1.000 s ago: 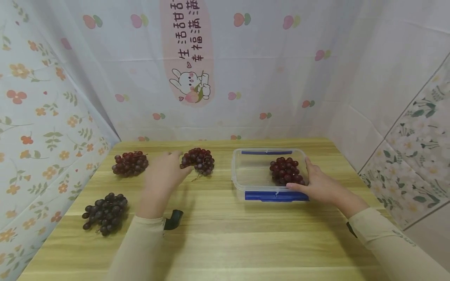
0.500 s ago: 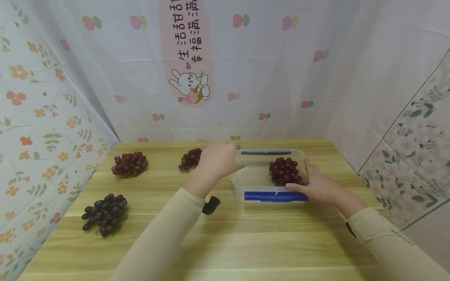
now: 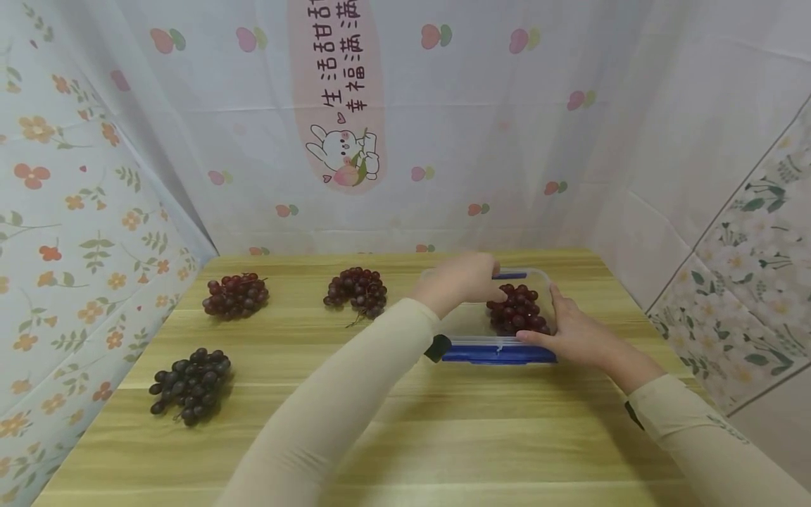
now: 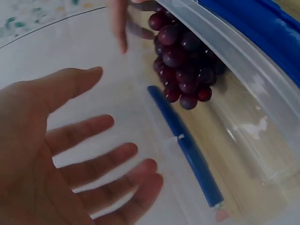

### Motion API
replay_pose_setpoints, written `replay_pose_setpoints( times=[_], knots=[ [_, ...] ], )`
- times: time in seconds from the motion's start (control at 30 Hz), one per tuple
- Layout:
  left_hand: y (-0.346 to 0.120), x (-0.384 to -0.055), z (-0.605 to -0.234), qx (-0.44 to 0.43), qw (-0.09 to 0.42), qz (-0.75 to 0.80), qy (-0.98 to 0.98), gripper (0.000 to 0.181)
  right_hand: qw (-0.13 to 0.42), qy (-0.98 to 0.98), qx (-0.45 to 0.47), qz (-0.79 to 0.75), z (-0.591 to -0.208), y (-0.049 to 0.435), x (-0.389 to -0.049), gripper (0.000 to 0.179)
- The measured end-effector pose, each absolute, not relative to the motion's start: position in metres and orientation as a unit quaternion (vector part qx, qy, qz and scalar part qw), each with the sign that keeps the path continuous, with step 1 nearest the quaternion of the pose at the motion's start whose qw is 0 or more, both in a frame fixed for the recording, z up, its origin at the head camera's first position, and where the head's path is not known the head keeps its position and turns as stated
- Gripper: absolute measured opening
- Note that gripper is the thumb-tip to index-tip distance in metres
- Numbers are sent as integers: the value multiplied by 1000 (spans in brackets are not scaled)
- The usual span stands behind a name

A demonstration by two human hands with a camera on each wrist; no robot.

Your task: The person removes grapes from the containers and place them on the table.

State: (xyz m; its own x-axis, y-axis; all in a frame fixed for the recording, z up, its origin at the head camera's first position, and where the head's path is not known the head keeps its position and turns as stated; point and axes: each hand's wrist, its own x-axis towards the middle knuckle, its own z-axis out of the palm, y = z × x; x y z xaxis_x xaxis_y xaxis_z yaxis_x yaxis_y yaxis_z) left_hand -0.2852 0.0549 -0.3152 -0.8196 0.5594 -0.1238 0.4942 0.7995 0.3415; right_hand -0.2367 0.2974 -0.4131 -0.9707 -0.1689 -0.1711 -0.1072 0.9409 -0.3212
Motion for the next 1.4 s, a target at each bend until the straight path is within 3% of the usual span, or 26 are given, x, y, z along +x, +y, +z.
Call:
replay_pose_setpoints(
  times=[0.27,0.53,0.9,1.07,1.27,1.4],
  knots=[
    [91,-300,-321,380,175,37,908,54,99,979,-72,-165,-412,299,-236,133],
    [101,-302,-340,394,214,-21,894,73,102,978,-72,-165,-413,299,-237,134],
    [109,-297,-349,381,187,-98,900,78,104,979,-70,-164,-414,301,-237,135],
    [112,-296,-351,397,169,-88,898,69,103,977,-74,-171,-414,300,-236,135],
    [111,-294,-353,398,170,-104,895,78,100,977,-76,-169,-415,298,-237,135],
    [109,-292,-354,404,157,-110,894,66,100,977,-77,-171,-415,299,-237,134]
  ],
)
